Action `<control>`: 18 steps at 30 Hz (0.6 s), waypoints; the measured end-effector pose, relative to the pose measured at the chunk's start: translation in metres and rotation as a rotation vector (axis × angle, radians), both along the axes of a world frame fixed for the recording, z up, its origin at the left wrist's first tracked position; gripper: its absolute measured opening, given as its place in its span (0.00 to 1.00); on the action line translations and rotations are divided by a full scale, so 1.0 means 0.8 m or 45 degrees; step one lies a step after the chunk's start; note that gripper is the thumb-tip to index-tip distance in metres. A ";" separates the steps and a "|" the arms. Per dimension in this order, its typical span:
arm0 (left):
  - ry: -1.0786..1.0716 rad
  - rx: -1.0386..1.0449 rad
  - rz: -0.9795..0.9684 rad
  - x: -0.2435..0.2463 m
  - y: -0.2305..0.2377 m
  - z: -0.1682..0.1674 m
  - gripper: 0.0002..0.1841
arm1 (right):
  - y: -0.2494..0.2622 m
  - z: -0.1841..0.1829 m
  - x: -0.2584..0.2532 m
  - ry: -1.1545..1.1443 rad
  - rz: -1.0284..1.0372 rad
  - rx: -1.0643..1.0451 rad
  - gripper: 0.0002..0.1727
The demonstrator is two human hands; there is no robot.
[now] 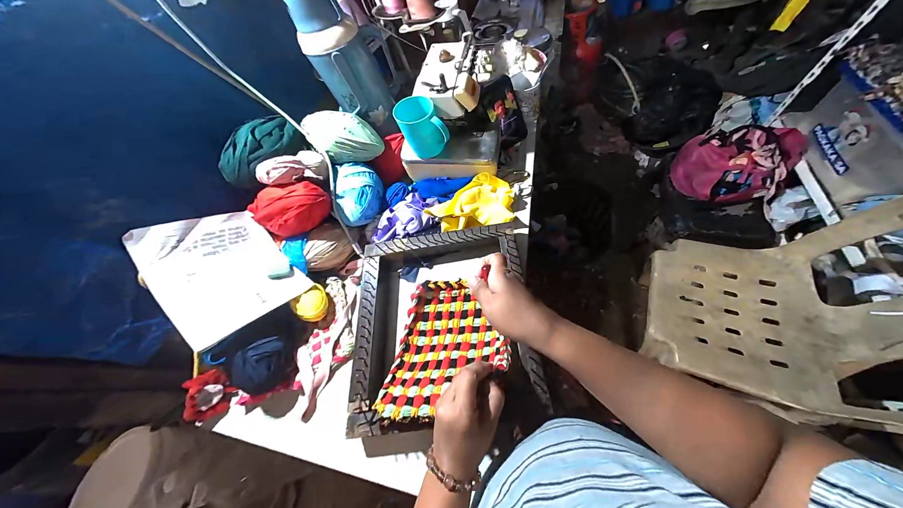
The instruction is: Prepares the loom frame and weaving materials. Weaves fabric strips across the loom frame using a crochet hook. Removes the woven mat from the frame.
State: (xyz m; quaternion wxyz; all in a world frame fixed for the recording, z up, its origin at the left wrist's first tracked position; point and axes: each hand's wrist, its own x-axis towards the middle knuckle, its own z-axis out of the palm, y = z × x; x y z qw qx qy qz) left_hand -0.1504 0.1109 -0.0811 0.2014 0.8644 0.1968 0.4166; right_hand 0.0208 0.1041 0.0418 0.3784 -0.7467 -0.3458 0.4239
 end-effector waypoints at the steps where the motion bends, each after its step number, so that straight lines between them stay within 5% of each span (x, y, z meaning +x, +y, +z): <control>1: -0.014 -0.002 -0.049 -0.004 0.001 -0.002 0.07 | 0.001 -0.004 0.001 0.013 -0.048 0.019 0.20; 4: 0.028 -0.005 -0.163 -0.017 0.006 -0.004 0.05 | 0.002 -0.034 0.010 0.203 -0.276 0.172 0.19; 8: 0.102 -0.192 -0.185 -0.021 0.009 0.000 0.09 | -0.005 -0.046 0.009 0.808 -0.562 0.527 0.05; 11: 0.037 -0.419 -0.137 -0.017 0.008 0.007 0.15 | -0.011 -0.037 0.011 1.138 -0.732 0.634 0.19; 14: 0.063 -0.441 -0.075 -0.006 0.005 0.009 0.10 | -0.018 -0.033 0.003 1.216 -0.783 0.652 0.26; 18: 0.200 -0.414 -0.078 -0.001 -0.001 0.011 0.11 | -0.023 -0.028 -0.035 1.159 -0.630 0.753 0.20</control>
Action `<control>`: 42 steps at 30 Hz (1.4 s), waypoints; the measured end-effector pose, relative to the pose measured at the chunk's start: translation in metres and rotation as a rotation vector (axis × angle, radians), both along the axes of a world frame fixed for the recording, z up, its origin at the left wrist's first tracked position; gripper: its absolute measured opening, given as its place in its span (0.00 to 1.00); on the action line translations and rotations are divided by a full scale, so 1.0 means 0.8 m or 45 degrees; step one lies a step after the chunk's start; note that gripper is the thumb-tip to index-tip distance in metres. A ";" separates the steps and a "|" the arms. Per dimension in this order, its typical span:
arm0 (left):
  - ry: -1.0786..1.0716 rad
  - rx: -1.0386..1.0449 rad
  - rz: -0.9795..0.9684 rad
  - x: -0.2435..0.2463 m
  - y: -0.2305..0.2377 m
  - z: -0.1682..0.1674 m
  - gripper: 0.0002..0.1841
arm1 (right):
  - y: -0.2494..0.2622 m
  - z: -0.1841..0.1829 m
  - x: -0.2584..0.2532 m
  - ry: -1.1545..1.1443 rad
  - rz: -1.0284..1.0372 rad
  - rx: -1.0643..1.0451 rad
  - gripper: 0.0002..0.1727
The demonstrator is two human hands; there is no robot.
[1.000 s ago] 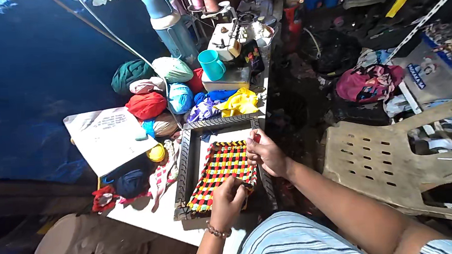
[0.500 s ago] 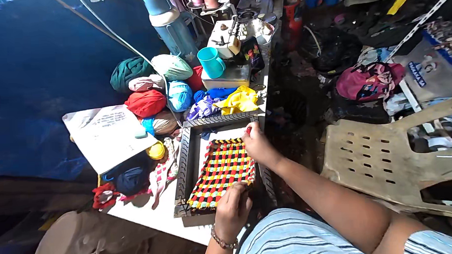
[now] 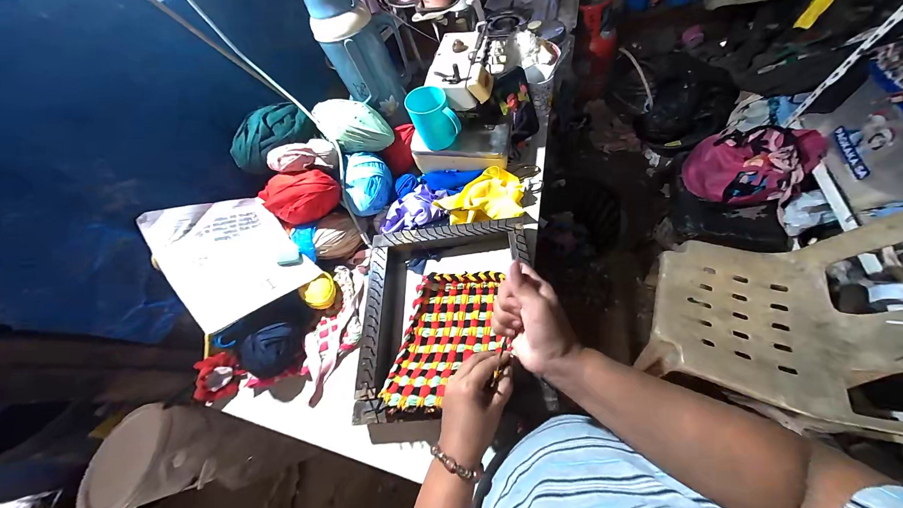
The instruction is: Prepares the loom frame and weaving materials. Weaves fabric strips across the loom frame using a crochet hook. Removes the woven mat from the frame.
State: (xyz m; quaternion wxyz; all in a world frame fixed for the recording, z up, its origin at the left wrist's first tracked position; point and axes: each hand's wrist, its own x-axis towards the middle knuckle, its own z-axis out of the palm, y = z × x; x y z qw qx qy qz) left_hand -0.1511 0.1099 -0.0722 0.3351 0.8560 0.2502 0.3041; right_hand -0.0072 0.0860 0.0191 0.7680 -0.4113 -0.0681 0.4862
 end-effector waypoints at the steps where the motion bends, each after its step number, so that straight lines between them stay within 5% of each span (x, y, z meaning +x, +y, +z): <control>1: 0.013 0.010 -0.010 0.000 0.000 0.001 0.10 | 0.000 -0.001 -0.007 -0.019 0.028 0.035 0.19; 5: 0.037 -0.071 -0.036 -0.003 0.001 0.006 0.10 | 0.000 -0.011 -0.005 0.052 0.094 0.055 0.17; 7: -0.006 -0.034 0.017 -0.005 -0.001 0.005 0.10 | -0.007 -0.015 0.008 -0.168 0.197 -0.119 0.18; 10: -0.127 0.052 0.157 -0.011 -0.005 0.001 0.10 | -0.024 -0.016 0.035 -0.601 0.610 -0.487 0.18; 14: -0.294 0.114 0.201 -0.017 -0.005 -0.004 0.09 | -0.035 -0.016 0.054 -0.641 1.010 -0.682 0.29; 20: -0.437 0.169 0.254 -0.020 -0.008 0.000 0.08 | -0.017 -0.059 0.052 -0.820 0.993 -0.191 0.35; 24: -0.448 0.130 0.211 -0.033 -0.005 0.007 0.10 | 0.008 -0.078 0.047 -0.882 0.973 -0.045 0.28; 28: -0.454 0.018 0.137 -0.074 0.001 0.028 0.28 | 0.033 -0.029 0.017 -0.928 0.778 0.434 0.26; 32: -0.583 -0.048 0.482 -0.122 -0.003 0.023 0.33 | 0.050 0.023 -0.017 -0.931 0.736 0.810 0.29; 39: -0.725 -0.359 0.894 -0.135 -0.030 0.030 0.56 | 0.052 0.093 0.030 -0.844 0.401 0.790 0.37; 42: -0.419 -0.274 0.923 -0.122 -0.042 0.017 0.41 | 0.025 0.107 0.097 -1.013 0.216 0.668 0.39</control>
